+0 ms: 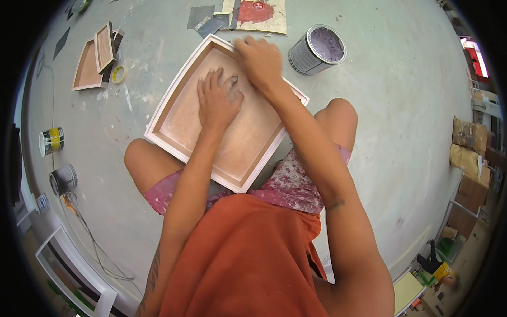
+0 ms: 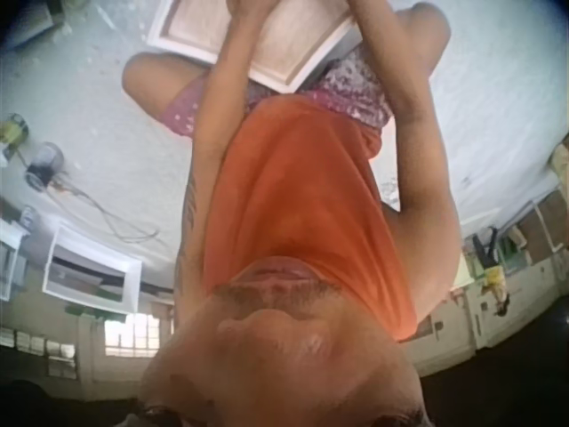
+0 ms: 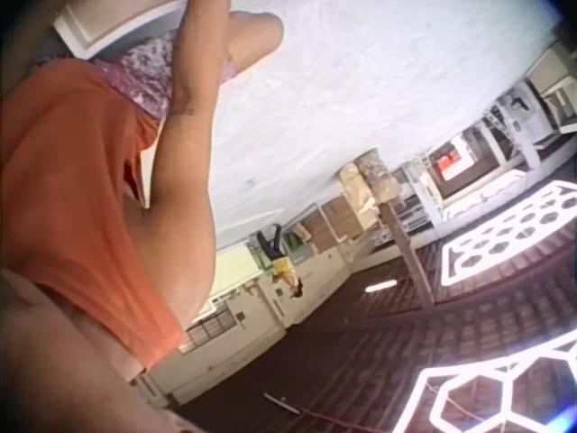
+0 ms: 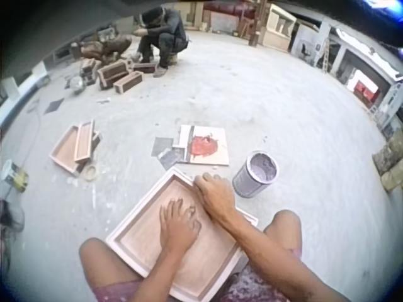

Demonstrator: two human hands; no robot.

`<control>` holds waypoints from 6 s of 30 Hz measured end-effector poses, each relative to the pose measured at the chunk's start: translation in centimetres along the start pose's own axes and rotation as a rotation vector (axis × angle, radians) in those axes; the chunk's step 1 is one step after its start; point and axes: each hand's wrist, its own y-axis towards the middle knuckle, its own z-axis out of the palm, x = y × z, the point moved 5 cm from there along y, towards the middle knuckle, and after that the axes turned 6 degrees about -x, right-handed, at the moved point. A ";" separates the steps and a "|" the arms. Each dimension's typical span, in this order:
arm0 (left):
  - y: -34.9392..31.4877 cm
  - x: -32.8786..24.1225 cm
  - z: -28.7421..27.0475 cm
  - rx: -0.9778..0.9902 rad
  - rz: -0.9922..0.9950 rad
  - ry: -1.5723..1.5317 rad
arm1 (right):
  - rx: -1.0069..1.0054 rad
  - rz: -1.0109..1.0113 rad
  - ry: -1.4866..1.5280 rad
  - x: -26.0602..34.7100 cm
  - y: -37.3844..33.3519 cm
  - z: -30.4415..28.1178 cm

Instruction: The recorder uses a sanding block to smooth the surfaces and edges of a wooden drawer.

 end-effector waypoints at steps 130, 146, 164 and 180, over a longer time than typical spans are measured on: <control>-0.2 14.3 -5.8 0.005 -0.719 -1.293 | 0.153 0.455 0.613 15.5 -1.5 3.2; -0.9 15.3 -5.0 0.073 -0.701 -1.260 | 0.124 0.409 0.683 14.7 -2.2 4.9; -1.9 15.4 -4.6 -0.018 -0.625 -1.276 | 0.346 0.632 0.744 15.1 -5.6 0.5; -0.2 14.3 -4.6 0.065 -0.604 -1.270 | 0.132 0.426 0.686 14.2 -1.5 5.3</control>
